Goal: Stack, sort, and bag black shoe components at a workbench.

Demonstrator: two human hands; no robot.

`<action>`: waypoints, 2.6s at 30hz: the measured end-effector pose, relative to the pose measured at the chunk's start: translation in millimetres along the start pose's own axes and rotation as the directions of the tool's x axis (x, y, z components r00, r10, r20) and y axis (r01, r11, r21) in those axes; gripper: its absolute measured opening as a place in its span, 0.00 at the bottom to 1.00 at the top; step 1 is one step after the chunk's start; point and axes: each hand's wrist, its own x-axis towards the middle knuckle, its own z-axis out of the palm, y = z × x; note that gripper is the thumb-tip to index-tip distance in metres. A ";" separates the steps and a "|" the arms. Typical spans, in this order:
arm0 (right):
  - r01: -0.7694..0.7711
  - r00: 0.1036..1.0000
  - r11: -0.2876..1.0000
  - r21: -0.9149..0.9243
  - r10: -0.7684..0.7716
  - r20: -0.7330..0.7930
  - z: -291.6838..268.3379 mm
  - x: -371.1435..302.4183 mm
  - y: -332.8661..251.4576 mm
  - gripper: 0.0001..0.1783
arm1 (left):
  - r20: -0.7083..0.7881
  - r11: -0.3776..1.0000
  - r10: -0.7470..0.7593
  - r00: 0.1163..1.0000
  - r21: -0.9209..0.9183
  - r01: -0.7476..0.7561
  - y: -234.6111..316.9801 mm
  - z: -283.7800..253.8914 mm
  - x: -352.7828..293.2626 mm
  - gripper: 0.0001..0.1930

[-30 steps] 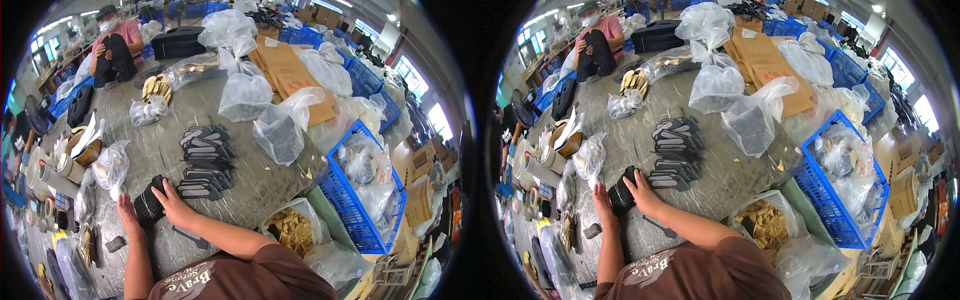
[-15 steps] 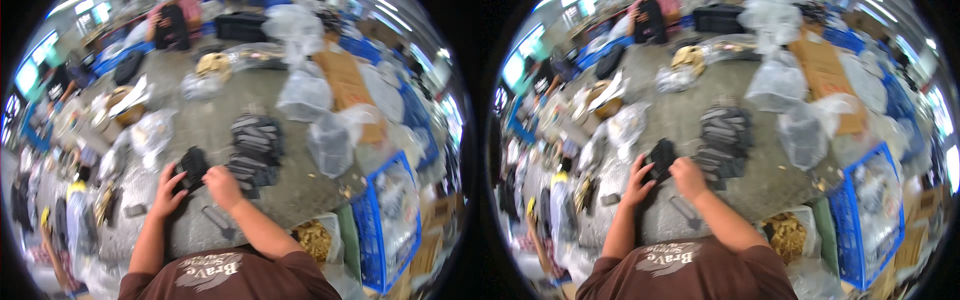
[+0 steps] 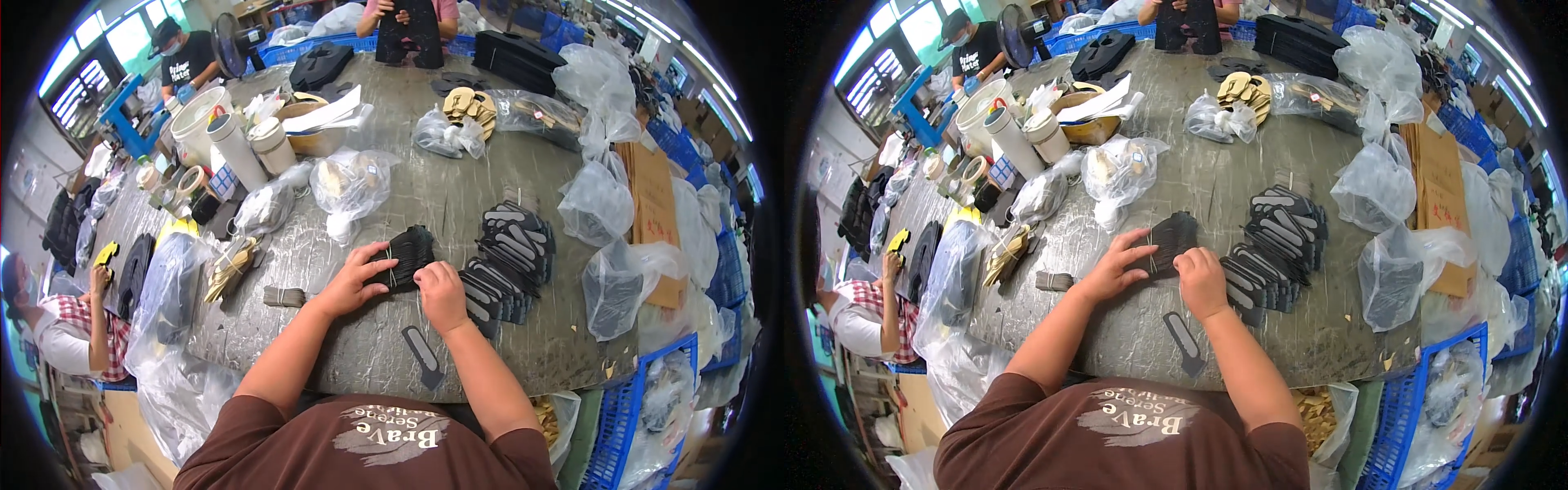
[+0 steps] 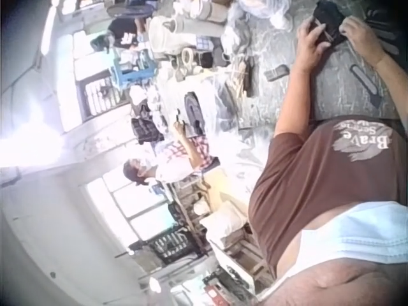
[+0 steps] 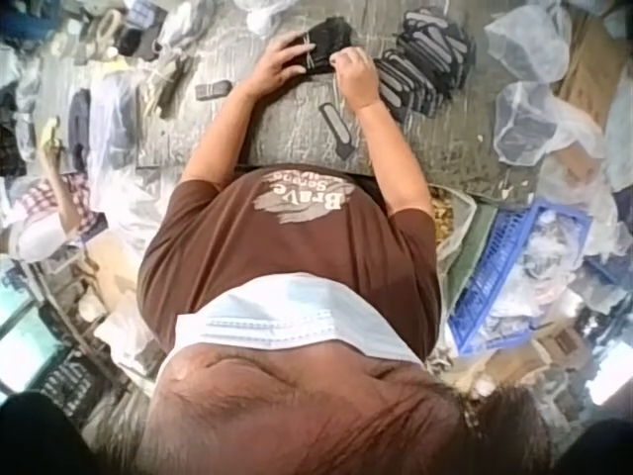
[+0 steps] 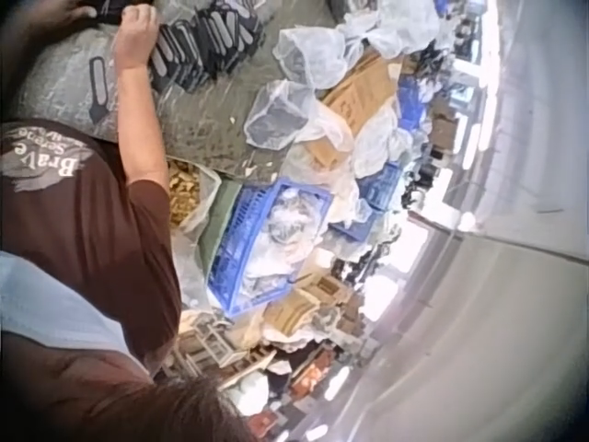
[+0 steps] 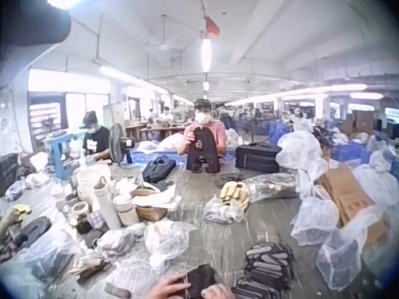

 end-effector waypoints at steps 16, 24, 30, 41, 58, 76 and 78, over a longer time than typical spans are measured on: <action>-0.283 0.819 0.912 -0.296 0.391 0.421 -72.9 -49.6 -80.2 0.19 | -0.127 0.906 0.040 0.991 0.422 0.017 48.0 -4.9 31.6 0.30; -0.258 0.925 0.880 -0.400 0.345 0.161 -79.5 -66.3 -61.6 0.06 | 0.099 0.999 0.036 0.994 -0.022 -0.034 56.6 67.2 72.3 0.30; -0.447 0.875 0.791 -0.418 0.484 -0.021 -100.2 -65.2 -15.4 0.25 | 0.265 0.989 -0.088 0.960 0.136 0.053 70.3 97.7 111.2 0.43; -0.703 0.711 0.707 -0.077 0.695 -0.112 -104.6 -74.0 -9.6 0.53 | 0.459 0.990 -0.135 0.878 0.106 0.097 80.5 84.5 105.4 0.44; -0.426 0.873 0.864 -0.269 0.471 0.131 -130.4 -81.0 -19.8 0.51 | 0.266 0.978 0.013 0.964 -0.203 0.043 74.7 95.7 36.9 0.32; -0.311 0.944 0.938 -0.154 0.323 0.063 -110.4 -85.6 4.9 0.33 | 0.149 0.986 -0.042 0.988 -0.156 0.066 81.1 96.7 32.1 0.42; -0.278 0.956 0.958 -0.063 0.283 0.076 -110.1 -82.5 1.8 0.31 | 0.138 0.979 -0.025 0.990 -0.198 0.052 80.5 97.6 34.7 0.41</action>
